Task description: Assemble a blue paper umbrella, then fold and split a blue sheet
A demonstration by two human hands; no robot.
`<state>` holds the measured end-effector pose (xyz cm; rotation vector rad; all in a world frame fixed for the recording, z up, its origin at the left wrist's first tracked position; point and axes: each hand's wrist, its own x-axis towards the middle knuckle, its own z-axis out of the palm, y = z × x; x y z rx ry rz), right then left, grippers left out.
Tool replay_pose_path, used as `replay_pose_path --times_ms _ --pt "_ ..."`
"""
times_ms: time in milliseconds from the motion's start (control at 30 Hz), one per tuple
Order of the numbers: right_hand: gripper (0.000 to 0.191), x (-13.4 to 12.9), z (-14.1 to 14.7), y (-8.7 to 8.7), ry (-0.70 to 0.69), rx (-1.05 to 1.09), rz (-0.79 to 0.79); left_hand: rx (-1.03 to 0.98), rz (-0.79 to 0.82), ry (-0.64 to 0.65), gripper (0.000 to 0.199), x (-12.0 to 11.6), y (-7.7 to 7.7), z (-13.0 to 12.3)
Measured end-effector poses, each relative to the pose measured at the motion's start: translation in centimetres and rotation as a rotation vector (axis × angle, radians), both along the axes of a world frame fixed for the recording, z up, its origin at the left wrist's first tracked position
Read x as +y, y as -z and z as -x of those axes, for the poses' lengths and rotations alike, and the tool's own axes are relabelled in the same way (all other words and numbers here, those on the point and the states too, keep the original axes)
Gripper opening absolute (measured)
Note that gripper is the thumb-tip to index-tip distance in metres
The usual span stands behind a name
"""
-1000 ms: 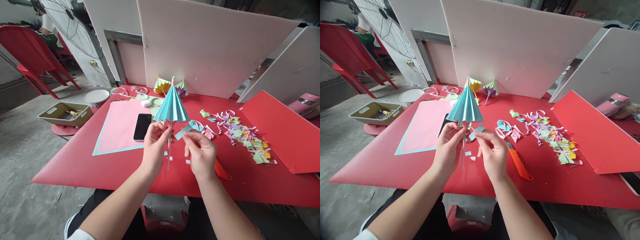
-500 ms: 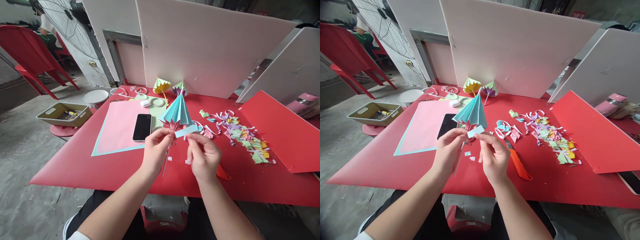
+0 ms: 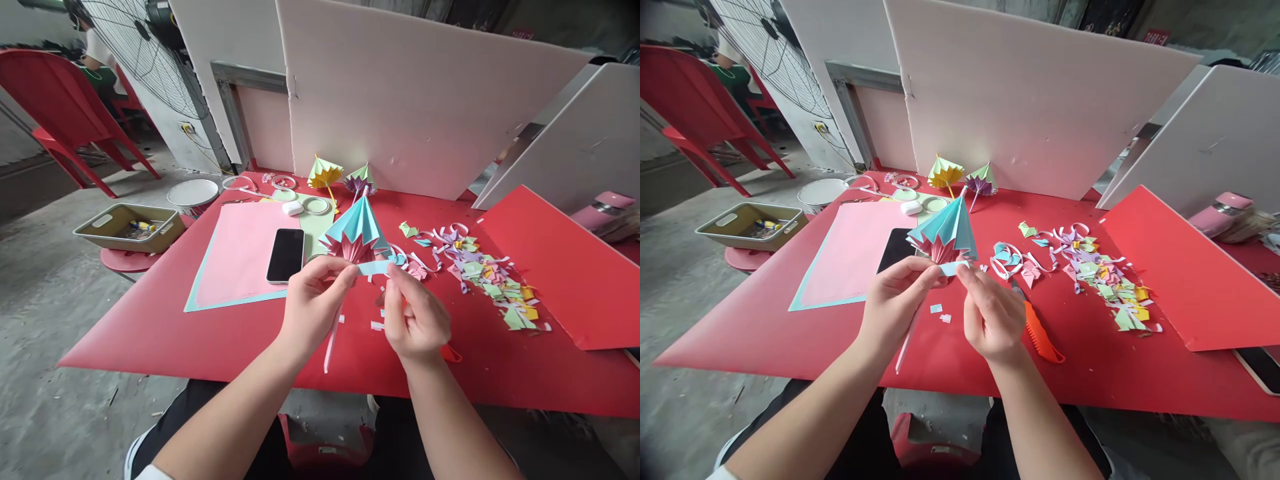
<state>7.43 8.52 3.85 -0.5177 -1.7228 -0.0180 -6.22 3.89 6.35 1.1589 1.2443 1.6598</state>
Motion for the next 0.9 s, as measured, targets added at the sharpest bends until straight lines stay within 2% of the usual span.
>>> replay_pose_path --times_ms 67,133,200,267,367,467,567,667,800,900 --pt "0.056 0.3 -0.8 -0.2 0.071 0.027 -0.036 0.105 -0.037 -0.058 0.013 -0.2 -0.1 0.2" --pt "0.044 0.2 -1.4 -0.8 0.098 0.141 0.032 0.214 -0.1 -0.132 0.01 -0.4 -0.3 0.4" --pt "0.027 -0.2 -1.7 -1.5 0.07 0.205 0.186 0.31 -0.178 -0.198 0.006 -0.6 -0.5 0.5" --pt "0.016 -0.8 -1.5 -2.3 0.0 0.189 0.411 0.368 -0.228 -0.218 0.005 -0.8 -0.7 0.5" --pt "0.016 -1.2 -1.1 -3.2 -0.145 0.177 0.712 0.401 -0.24 -0.184 0.006 -1.0 -0.7 0.4" --pt "0.013 -1.1 -1.0 -3.7 -0.242 0.215 0.831 0.424 -0.254 -0.176 0.007 -1.0 -0.8 0.2" --pt "0.006 -1.2 -1.2 -4.0 -0.259 0.211 0.834 0.443 -0.278 -0.188 0.007 -0.9 -0.7 0.1" --pt "0.004 -1.7 -1.4 -4.4 -0.188 0.15 0.736 0.422 -0.307 -0.157 0.012 -1.0 -0.6 0.0" --pt "0.007 -2.5 -1.6 -5.0 -0.079 0.175 0.562 0.282 -0.288 -0.024 0.02 -1.3 -0.5 -0.1" --pt "0.009 -3.0 -1.9 -5.7 -0.033 0.284 0.439 0.131 -0.241 -0.016 0.014 -1.5 -0.7 0.1"
